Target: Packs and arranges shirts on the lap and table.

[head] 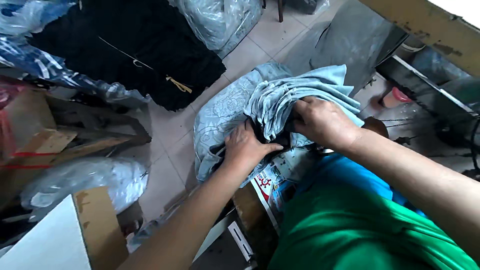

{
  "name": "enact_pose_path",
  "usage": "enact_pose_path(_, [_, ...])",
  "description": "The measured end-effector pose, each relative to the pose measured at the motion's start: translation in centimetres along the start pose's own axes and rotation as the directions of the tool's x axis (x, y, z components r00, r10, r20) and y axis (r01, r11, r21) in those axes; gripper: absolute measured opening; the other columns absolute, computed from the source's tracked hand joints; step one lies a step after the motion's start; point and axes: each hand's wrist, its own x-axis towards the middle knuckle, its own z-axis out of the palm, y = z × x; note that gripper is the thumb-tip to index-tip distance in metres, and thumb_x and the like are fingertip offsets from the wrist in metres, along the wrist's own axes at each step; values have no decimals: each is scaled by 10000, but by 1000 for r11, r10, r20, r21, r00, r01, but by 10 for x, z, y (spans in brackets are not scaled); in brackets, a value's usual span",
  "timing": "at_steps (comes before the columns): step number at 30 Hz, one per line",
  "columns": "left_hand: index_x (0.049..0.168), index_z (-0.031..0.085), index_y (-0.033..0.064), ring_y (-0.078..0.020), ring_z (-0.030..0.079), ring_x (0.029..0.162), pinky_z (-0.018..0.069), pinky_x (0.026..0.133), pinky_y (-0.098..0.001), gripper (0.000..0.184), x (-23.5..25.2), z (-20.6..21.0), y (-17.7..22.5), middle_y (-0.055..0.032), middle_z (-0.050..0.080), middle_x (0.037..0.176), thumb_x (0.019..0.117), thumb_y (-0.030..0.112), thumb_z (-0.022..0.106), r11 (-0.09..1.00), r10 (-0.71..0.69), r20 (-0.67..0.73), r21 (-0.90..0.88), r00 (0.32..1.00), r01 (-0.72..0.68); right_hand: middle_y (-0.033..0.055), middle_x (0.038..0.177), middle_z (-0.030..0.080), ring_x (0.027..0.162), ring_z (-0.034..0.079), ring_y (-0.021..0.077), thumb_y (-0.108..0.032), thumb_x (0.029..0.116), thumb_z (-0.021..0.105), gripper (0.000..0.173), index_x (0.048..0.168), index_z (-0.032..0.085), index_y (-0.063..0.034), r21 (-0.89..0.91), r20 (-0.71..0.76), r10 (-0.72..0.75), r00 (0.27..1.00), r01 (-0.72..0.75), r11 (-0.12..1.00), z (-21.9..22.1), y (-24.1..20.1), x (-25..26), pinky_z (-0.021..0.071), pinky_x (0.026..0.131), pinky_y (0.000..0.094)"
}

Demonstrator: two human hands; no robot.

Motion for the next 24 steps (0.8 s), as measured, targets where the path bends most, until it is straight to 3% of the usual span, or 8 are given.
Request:
enact_pose_path(4, [1331,562,-112,-483,626,1164,445,998,-664,643,3,8,5,-321,646,1218,907,321,774,999,-46,-134,11,990,47,177,784,671,744,699,357,-80,926,621,111,952,660,20,90,-53,93,994,-88,992,12,-10,-1,546,639,538])
enact_pose_path(9, [1161,652,-113,-533,674,987,485,848,-708,426,9,1,0,-335,690,997,894,194,778,999,-33,-174,-44,984,26,149,849,706,771,720,300,-77,944,628,124,1006,687,14,208,-153,69,986,-36,977,40,-12,-22,590,680,486])
enact_pose_path(11, [1136,659,-107,-517,674,982,485,857,-699,411,10,-2,-5,-321,692,986,879,184,795,997,-22,-185,-75,982,8,171,968,723,877,728,330,-139,963,662,186,1080,710,-4,287,108,47,993,-76,955,55,-25,-35,596,769,529])
enact_pose_path(13, [1145,659,-107,-517,672,997,481,869,-700,422,10,-6,-6,-326,691,999,873,181,804,997,-22,-190,-82,982,7,215,1226,670,1098,674,377,-182,1015,628,365,1342,624,-21,328,482,85,872,-269,906,67,-38,-33,531,950,564])
enact_pose_path(15, [1151,657,-113,-526,668,1000,477,871,-701,430,10,-7,-7,-334,688,1000,867,174,807,997,-14,-202,-74,979,0,248,1355,605,1203,630,401,-147,1035,593,486,1493,488,-20,399,562,153,813,-428,811,79,-37,-23,486,1030,569])
enact_pose_path(18, [1103,661,-119,-520,675,955,484,831,-692,400,7,-6,-8,-329,687,957,870,175,801,998,9,-228,-64,974,-24,229,1093,704,977,696,339,-227,1080,510,352,1235,638,62,548,447,405,798,-602,581,84,-21,-13,544,897,528])
enact_pose_path(21, [1094,659,-125,-516,679,935,495,809,-684,371,1,-4,-6,-326,685,945,880,146,794,997,36,-253,-56,967,-52,264,1007,725,975,713,420,-91,1045,545,258,1142,686,102,329,222,422,879,-475,816,64,-13,-20,537,897,574])
enact_pose_path(24, [1100,664,-103,-490,678,947,492,828,-679,373,-5,-5,-7,-307,690,962,873,154,811,995,4,-158,-100,987,-20,225,1042,721,1015,695,342,-76,986,643,208,1099,699,89,415,57,578,814,-546,728,60,-5,-23,530,937,517])
